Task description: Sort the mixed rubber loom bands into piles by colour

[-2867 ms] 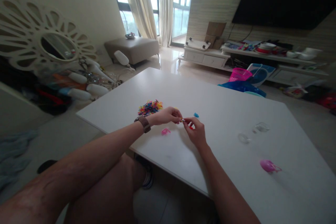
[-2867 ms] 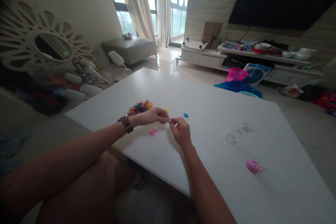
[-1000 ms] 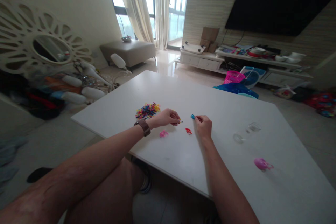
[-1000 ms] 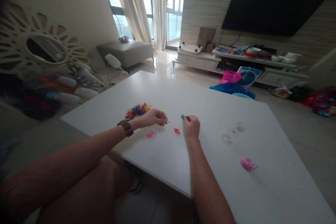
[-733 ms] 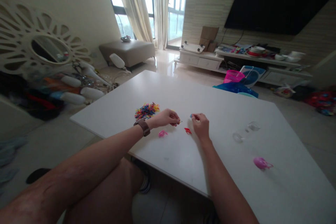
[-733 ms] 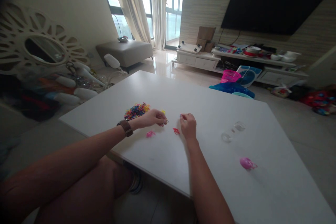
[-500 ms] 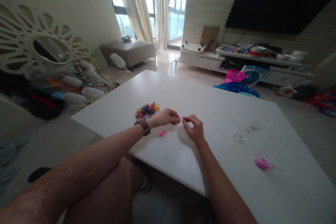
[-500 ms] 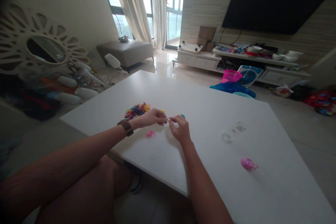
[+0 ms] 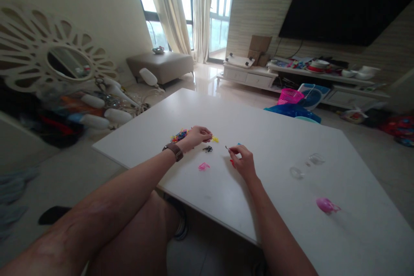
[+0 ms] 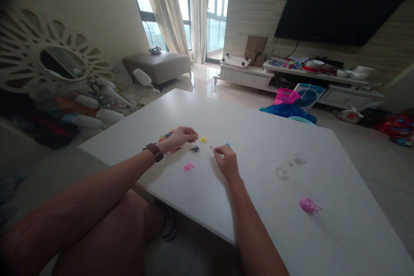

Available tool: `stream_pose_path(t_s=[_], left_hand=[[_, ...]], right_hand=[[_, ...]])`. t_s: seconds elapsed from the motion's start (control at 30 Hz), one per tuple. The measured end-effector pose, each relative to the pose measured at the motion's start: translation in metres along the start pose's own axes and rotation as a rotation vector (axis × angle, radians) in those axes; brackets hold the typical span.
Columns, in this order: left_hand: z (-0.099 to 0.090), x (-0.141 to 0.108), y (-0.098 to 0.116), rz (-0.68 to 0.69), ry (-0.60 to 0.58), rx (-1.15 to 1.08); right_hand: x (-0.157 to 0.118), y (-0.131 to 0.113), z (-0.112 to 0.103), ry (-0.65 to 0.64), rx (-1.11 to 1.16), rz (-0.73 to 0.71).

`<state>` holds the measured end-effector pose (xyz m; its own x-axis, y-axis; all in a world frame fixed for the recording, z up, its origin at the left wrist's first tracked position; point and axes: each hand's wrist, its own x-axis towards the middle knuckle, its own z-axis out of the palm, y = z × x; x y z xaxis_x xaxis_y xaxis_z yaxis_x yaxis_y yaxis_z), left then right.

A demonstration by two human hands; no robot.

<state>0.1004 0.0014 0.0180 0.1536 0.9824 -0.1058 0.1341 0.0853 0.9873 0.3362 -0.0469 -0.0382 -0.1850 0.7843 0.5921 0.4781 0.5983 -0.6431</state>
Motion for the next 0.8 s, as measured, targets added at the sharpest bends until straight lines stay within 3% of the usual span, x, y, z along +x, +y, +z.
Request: stream_pose_path(t_s=[0.17,0.47,0.57,0.7,0.8], left_hand=[[-0.016,0.000,-0.001,0.003,0.032,0.015],[-0.014,0.003,-0.010,-0.001,-0.052,0.022],[-0.014,0.002,-0.013,-0.010,-0.104,0.053],[-0.015,-0.002,-0.014,-0.012,-0.196,0.078],[-0.014,-0.006,-0.012,0.001,-0.255,0.088]], right_hand=[[0.009,-0.004,0.017,-0.102,-0.069,0.029],[0.024,-0.016,0.074,-0.184,-0.159,0.154],[0.021,-0.016,0.074,-0.122,-0.159,0.106],[0.019,-0.019,0.064,0.082,-0.024,0.076],[0.018,-0.024,0.059,0.075,0.089,0.045]])
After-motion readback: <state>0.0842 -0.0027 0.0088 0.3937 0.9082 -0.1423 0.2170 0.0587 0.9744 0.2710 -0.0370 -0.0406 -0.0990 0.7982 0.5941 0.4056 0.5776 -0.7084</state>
